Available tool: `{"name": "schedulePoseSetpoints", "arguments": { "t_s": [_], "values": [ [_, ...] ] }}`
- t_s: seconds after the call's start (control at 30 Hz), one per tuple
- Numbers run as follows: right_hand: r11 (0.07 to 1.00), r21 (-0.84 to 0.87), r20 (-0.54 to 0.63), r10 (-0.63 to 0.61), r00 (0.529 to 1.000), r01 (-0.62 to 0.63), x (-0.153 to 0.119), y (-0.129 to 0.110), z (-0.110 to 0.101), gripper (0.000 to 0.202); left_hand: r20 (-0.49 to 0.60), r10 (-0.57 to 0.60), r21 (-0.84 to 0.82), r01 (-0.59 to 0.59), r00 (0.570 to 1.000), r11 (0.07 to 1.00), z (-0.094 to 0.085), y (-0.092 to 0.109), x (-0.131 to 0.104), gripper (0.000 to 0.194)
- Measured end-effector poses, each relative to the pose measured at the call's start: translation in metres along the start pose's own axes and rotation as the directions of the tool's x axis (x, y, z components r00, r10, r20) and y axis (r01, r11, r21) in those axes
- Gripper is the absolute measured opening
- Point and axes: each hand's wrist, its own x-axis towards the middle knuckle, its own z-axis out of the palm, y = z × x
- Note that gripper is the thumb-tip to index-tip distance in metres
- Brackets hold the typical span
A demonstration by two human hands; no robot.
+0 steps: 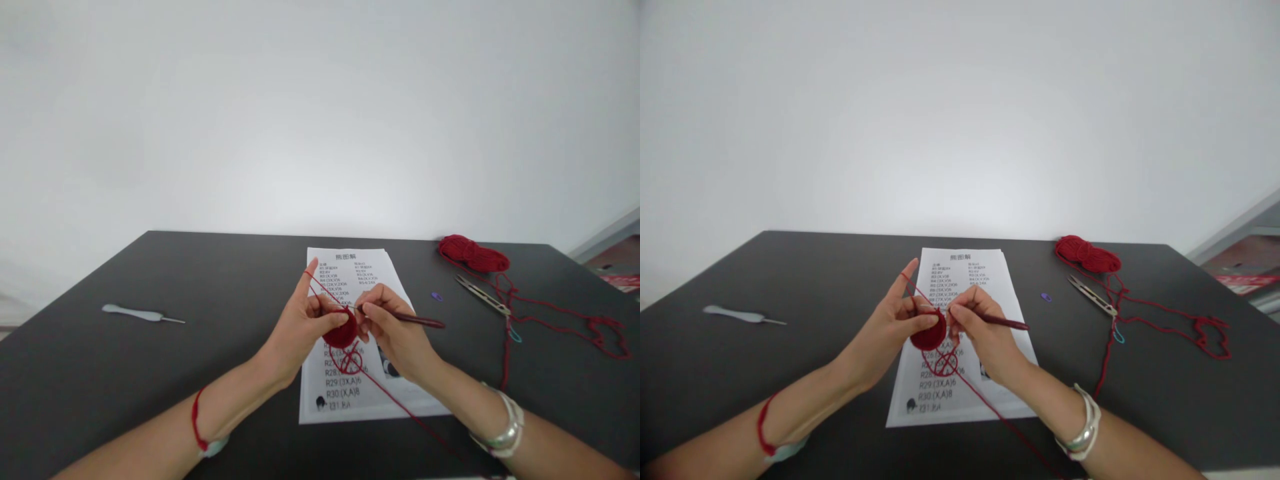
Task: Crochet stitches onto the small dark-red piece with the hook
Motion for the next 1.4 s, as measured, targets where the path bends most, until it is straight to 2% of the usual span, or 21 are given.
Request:
{"name": "schedulePoseSetpoints", "arguments": {
  "t_s": [0.07,0.2,0.33,0.43,0.53,0.67,0.83,1.13,1.27,1.4],
  "values": [
    [0.993,-0.085,0.018,-0.077,0.997,0.078,-0.001,-0.001,-0.001,0.012,0.015,-0.002,-0.012,0.002,1.000,1.000,0.000,0.001,-0.001,0.099],
    [0.986,-0.137,0.064,-0.085,0.994,0.093,-0.001,-0.004,-0.007,0.012,0.055,-0.006,-0.016,0.007,0.998,1.000,0.000,0.002,-0.001,0.092],
    [0.965,-0.232,0.102,-0.100,0.990,0.122,0.000,-0.008,-0.013,0.014,0.021,0.035,0.048,-0.036,0.999,0.998,0.001,0.004,0.000,0.088],
    [0.922,-0.360,0.086,-0.124,0.989,0.147,0.000,-0.012,-0.015,0.015,-0.002,0.049,0.062,-0.049,0.999,0.997,0.002,0.004,0.000,0.088],
    [0.898,-0.411,0.074,-0.138,0.988,0.156,-0.001,-0.015,-0.014,0.016,-0.008,0.056,0.064,-0.055,0.998,0.996,0.002,0.004,0.001,0.085],
    [0.901,-0.398,0.063,-0.158,0.985,0.170,-0.001,-0.014,-0.014,0.015,-0.001,0.029,0.071,-0.028,1.000,0.997,0.002,0.005,0.000,0.082],
    [0.916,-0.364,0.110,-0.139,0.984,0.170,0.001,-0.012,-0.019,0.015,-0.031,0.043,0.091,-0.040,0.999,0.995,0.003,0.007,-0.001,0.088],
    [0.876,-0.456,0.090,-0.129,0.987,0.156,-0.001,-0.017,-0.019,0.016,-0.045,0.022,0.072,-0.018,0.999,0.997,0.004,0.010,0.000,0.092],
    [0.930,-0.341,0.088,-0.114,0.990,0.137,0.000,-0.013,-0.018,0.016,-0.057,-0.008,0.036,0.010,0.998,0.999,0.004,0.008,-0.001,0.087],
    [0.969,-0.238,0.065,-0.049,0.997,0.063,0.001,-0.009,-0.014,0.018,-0.051,-0.031,-0.001,0.031,0.998,1.000,0.002,0.005,-0.001,0.086]
  ]
}}
